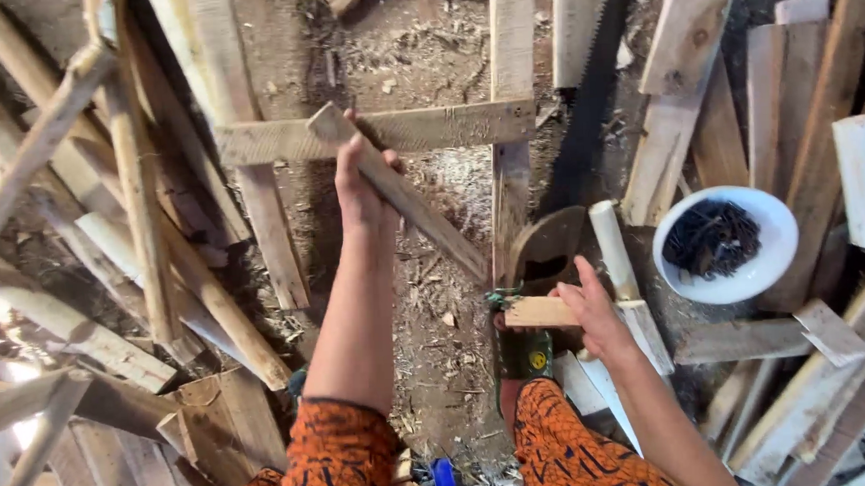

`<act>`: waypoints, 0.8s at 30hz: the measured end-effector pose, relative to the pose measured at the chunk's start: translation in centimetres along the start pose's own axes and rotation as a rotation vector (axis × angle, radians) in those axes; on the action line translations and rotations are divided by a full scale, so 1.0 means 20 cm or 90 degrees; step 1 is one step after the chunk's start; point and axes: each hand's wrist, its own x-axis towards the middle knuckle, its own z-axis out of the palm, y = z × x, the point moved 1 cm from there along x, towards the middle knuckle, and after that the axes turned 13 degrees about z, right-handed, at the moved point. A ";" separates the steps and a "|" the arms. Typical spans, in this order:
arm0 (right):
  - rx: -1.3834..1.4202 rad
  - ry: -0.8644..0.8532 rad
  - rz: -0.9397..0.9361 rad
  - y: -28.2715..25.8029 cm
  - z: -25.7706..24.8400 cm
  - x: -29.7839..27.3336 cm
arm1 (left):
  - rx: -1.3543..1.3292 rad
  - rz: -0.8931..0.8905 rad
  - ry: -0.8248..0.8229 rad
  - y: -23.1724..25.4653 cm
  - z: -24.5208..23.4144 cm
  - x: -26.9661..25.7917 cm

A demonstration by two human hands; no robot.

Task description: The person uses a knife to shave and shape a small piece of wood held against a larger wooden frame. They repeatedly adjust the wood and the knife to remove thin shavings. The person also picks up and places down other pieces of wood and a saw during the process.

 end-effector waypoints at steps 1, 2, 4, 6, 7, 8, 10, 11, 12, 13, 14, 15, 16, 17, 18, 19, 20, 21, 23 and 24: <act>-0.009 0.009 0.005 0.01 -0.01 0.00 | -0.028 0.046 0.006 0.06 0.00 -0.05; -0.018 0.017 0.010 0.03 -0.03 0.01 | -0.057 0.092 0.012 0.12 -0.01 -0.09; -0.012 0.021 0.005 -0.04 0.03 -0.05 | -0.022 0.161 -0.041 0.31 -0.05 -0.04; -0.004 0.030 0.000 -0.20 0.12 -0.18 | 0.014 0.226 -0.099 0.47 -0.15 0.07; -0.058 0.071 0.056 -0.33 0.20 -0.28 | 0.208 0.365 -0.103 0.55 -0.24 0.16; -0.112 0.112 0.113 -0.46 0.27 -0.37 | 0.404 0.500 -0.103 0.62 -0.32 0.26; -0.155 0.129 0.084 -0.46 0.22 -0.36 | 0.332 0.402 -0.105 0.78 -0.32 0.32; -0.203 0.140 0.055 -0.45 0.19 -0.36 | 0.263 0.307 -0.098 0.86 -0.32 0.36; -0.197 0.145 0.060 -0.47 0.19 -0.38 | 0.266 0.300 -0.104 0.86 -0.35 0.35; -0.247 0.129 -0.004 -0.49 0.19 -0.40 | 0.448 0.284 -0.015 0.88 -0.40 0.33; -0.297 0.113 -0.069 -0.51 0.19 -0.41 | 0.628 0.262 0.075 0.90 -0.45 0.32; -0.296 0.108 -0.063 -0.55 0.21 -0.41 | 0.635 0.259 0.078 0.86 -0.34 0.17; -0.351 0.059 -0.102 -0.59 0.25 -0.41 | 0.678 0.283 -0.127 0.82 -0.23 0.02; -0.407 0.006 -0.145 -0.64 0.29 -0.41 | 0.708 0.304 -0.333 0.79 -0.11 -0.13; -0.407 -0.002 -0.142 -0.67 0.34 -0.36 | 0.713 0.301 -0.327 0.65 -0.18 -0.20; -0.437 -0.006 -0.227 -0.70 0.39 -0.33 | 0.709 0.238 -0.374 0.51 -0.24 -0.29; -0.466 -0.011 -0.313 -0.73 0.43 -0.30 | 0.702 0.174 -0.421 0.37 -0.31 -0.37; -0.469 -0.017 -0.316 -0.77 0.49 -0.23 | 0.702 0.178 -0.414 0.19 -0.43 -0.36; -0.499 -0.102 -0.430 -0.83 0.60 -0.10 | 0.914 0.155 -0.325 -0.17 -0.67 -0.32; -0.501 -0.104 -0.431 -0.86 0.64 -0.04 | 0.913 0.156 -0.322 -0.20 -0.66 -0.29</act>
